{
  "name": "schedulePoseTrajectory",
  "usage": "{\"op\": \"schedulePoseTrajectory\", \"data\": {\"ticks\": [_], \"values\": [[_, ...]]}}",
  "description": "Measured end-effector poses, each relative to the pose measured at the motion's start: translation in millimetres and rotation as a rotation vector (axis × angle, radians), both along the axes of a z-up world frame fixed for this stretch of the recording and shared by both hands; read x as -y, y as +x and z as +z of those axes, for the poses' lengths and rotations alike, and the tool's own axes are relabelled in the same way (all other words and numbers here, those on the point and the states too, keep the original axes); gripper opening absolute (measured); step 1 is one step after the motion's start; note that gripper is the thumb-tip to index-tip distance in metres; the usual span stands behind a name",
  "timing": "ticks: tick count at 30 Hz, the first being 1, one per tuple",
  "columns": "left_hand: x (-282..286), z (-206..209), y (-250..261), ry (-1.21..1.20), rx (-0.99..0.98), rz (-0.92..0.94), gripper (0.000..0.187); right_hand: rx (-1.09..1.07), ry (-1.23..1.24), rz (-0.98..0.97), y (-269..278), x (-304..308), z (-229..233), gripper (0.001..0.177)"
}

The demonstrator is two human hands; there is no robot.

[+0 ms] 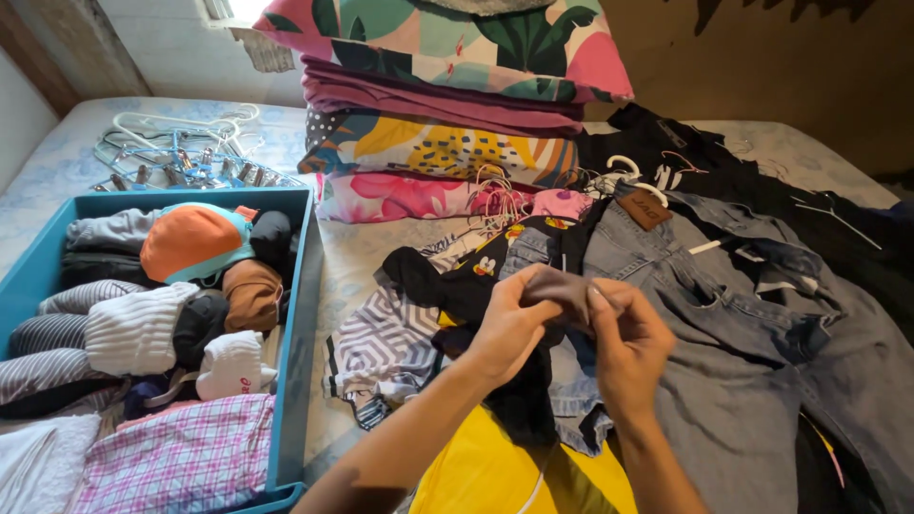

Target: Organizing and folding clothes and putting them into a storage bin.

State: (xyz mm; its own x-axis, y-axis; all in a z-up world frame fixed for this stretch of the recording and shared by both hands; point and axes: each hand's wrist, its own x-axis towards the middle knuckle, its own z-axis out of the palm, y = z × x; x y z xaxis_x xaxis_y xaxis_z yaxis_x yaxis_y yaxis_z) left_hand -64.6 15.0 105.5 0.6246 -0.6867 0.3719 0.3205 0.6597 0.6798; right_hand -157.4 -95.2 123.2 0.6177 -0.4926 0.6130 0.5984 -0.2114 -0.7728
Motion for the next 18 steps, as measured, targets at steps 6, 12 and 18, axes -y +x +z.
{"op": "schedulePoseTrajectory", "data": {"ticks": [6, 12, 18], "values": [[11, 13, -21, 0.330, 0.047, 0.900, 0.010, -0.117, 0.654, 0.132, 7, -51, 19, 0.029], [-3, 19, -39, 0.338, 0.610, 1.092, 0.017, -0.184, 0.719, 0.123, 20, -43, -13, 0.022], [10, 11, -40, 0.223, -0.225, 0.785, 0.052, 0.078, 0.628, 0.008, 46, -34, -41, 0.014]]}}
